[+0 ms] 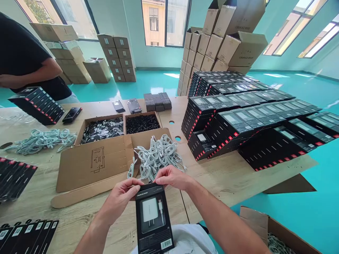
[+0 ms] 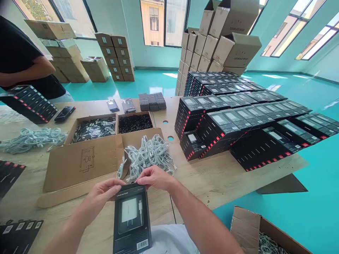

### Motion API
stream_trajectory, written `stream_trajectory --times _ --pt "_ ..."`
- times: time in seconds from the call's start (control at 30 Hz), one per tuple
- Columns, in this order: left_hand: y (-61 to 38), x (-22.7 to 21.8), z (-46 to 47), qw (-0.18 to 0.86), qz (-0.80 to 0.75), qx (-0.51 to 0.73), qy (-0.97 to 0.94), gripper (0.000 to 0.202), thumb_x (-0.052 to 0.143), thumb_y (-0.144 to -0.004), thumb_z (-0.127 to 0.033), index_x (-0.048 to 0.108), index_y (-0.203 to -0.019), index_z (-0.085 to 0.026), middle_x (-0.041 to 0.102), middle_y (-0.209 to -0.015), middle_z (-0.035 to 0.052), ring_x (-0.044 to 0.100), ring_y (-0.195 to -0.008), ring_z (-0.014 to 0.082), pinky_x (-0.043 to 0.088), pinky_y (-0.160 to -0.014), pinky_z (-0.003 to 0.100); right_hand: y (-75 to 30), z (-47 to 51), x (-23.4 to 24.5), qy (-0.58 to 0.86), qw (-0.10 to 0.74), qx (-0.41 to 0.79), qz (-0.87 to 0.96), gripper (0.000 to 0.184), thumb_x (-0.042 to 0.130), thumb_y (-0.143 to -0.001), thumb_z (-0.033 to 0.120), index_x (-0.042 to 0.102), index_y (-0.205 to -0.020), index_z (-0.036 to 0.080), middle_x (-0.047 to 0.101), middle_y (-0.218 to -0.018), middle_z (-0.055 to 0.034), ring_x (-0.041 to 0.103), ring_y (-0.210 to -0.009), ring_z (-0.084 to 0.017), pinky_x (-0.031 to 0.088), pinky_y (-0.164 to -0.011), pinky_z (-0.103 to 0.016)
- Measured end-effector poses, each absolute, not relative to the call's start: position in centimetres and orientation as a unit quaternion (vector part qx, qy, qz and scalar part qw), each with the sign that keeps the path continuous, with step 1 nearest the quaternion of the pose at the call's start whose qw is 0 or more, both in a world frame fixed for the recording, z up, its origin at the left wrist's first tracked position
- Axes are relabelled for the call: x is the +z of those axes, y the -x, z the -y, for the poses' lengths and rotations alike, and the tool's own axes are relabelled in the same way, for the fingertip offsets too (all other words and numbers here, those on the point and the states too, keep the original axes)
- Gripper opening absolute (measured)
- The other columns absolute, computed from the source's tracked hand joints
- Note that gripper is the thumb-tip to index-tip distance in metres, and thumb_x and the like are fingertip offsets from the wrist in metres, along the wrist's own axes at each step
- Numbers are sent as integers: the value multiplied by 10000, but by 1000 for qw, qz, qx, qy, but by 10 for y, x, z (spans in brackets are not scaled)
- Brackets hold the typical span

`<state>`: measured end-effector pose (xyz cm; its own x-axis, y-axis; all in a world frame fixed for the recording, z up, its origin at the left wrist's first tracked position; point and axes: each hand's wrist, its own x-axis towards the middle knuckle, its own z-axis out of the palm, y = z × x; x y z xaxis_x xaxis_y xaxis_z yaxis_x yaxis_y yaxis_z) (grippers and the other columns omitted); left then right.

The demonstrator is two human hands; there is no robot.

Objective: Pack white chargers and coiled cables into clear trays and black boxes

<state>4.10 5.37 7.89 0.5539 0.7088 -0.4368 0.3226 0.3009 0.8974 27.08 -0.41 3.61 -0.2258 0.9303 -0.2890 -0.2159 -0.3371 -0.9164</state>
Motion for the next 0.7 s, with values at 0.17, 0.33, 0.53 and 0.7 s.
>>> stream_trajectory --times 0.17,0.33,0.53,0.7 --pt "-34 77 -49 656 -441 169 -589 361 737 -755 -573 788 -789 -217 747 -890 63 660 -855 241 567 -777 338 -273 11 42 419 416 699 402 287 802 -743 450 796 -820 174 750 -952 -38 642 -792 -134 498 -647 -220" --pt "-23 70 -42 642 -460 149 -596 455 651 -792 -651 825 -880 -240 765 -1092 107 674 -1059 330 570 -943 450 -271 24 27 406 400 729 379 408 848 -713 440 797 -1042 205 751 -929 -28 672 -794 -151 554 -680 -263" --pt "-28 51 3 418 -574 263 -653 755 755 -689 -569 631 -1377 -283 540 -1470 137 553 -1315 407 519 -1051 559 -240 34 25 502 530 606 316 497 853 -694 505 790 -1073 189 753 -850 -42 661 -726 -181 561 -649 -315" --pt "-27 43 37 175 -566 256 -764 1217 835 -578 -304 214 -1621 -217 442 -1502 243 454 -1375 489 441 -1094 644 -204 46 51 526 552 539 358 503 763 -811 537 744 -1218 241 768 -1096 -119 713 -1000 -300 607 -848 -425"
